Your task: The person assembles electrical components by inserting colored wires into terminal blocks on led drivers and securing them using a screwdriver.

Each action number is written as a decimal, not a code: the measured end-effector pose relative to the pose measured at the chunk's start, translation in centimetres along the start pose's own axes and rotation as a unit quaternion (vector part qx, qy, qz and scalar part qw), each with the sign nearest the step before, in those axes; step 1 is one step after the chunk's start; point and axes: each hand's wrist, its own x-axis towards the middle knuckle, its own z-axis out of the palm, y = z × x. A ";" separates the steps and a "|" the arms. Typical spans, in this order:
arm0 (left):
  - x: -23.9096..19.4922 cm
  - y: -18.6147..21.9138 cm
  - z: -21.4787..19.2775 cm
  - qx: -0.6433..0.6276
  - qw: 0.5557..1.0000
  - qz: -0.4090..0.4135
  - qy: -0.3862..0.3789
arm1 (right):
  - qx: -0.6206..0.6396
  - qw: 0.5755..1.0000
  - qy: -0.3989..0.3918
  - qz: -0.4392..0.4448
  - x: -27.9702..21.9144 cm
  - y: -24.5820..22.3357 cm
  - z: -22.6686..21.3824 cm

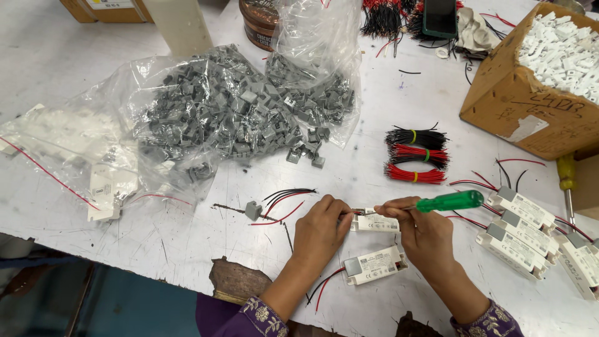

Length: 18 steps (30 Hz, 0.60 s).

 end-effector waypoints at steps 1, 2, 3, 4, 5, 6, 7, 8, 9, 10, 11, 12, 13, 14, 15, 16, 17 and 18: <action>0.0 0.0 0.1 0.005 1.000 0.018 0.004 | 0.005 1.000 0.000 0.002 -0.1 0.0 0.0; 0.1 0.0 0.2 0.010 0.999 0.036 0.007 | 0.011 1.000 0.001 0.003 -0.1 0.0 0.0; 0.0 -0.1 0.2 0.015 0.998 0.053 0.010 | 0.008 1.000 -0.002 0.012 -0.1 0.0 0.0; 0.0 -0.2 0.2 0.020 0.999 0.045 -0.006 | 0.006 1.000 -0.005 0.020 -0.1 0.1 0.0; 0.1 -0.3 0.2 0.023 0.999 0.039 -0.023 | 0.002 1.000 -0.007 0.029 -0.1 0.2 -0.1; 0.3 -0.3 0.3 0.027 0.998 0.033 -0.039 | 0.000 1.000 -0.005 0.028 -0.1 0.2 0.0; 0.7 -0.4 0.4 0.037 0.997 0.044 -0.047 | -0.002 1.000 -0.002 0.027 -0.2 0.3 0.1; 1.0 -0.4 0.4 0.047 0.996 0.055 -0.055 | -0.004 1.000 0.000 0.025 -0.3 0.4 0.2; 1.3 -0.5 0.4 0.058 0.994 0.065 -0.061 | 0.007 0.999 -0.002 0.032 -0.4 0.6 0.3; 1.3 -0.5 0.2 0.055 0.994 0.053 -0.081 | 0.018 0.999 -0.005 0.038 -0.4 0.8 0.4; 1.6 -0.6 -0.1 0.053 0.993 0.042 -0.099 | 0.030 0.999 -0.005 0.043 -0.2 1.1 0.6; 1.6 -0.5 -0.5 0.050 0.991 0.031 -0.117 | 0.078 0.993 -0.002 0.092 0.1 1.5 0.7; 1.6 -0.5 -0.8 0.028 0.990 0.000 -0.141 | 0.124 0.982 0.002 0.141 0.4 1.9 0.7; 1.6 -0.5 -1.2 0.005 0.986 -0.031 -0.166 | 0.170 0.967 0.006 0.189 0.6 2.5 0.6; 1.6 -0.6 -1.5 -0.018 0.979 -0.060 -0.193 | 0.218 0.954 0.022 0.205 0.7 3.1 -0.1; 1.8 -0.9 -1.9 -0.022 0.980 -0.070 -0.185 | 0.266 0.938 0.038 0.221 0.8 3.8 -1.1; 1.8 -1.3 -2.2 -0.029 0.980 -0.083 -0.179 | 0.245 0.945 0.086 0.198 0.5 4.7 -2.8; 1.6 -1.7 -2.6 -0.036 0.980 -0.096 -0.173 | 0.223 0.950 0.133 0.174 0.2 5.4 -4.6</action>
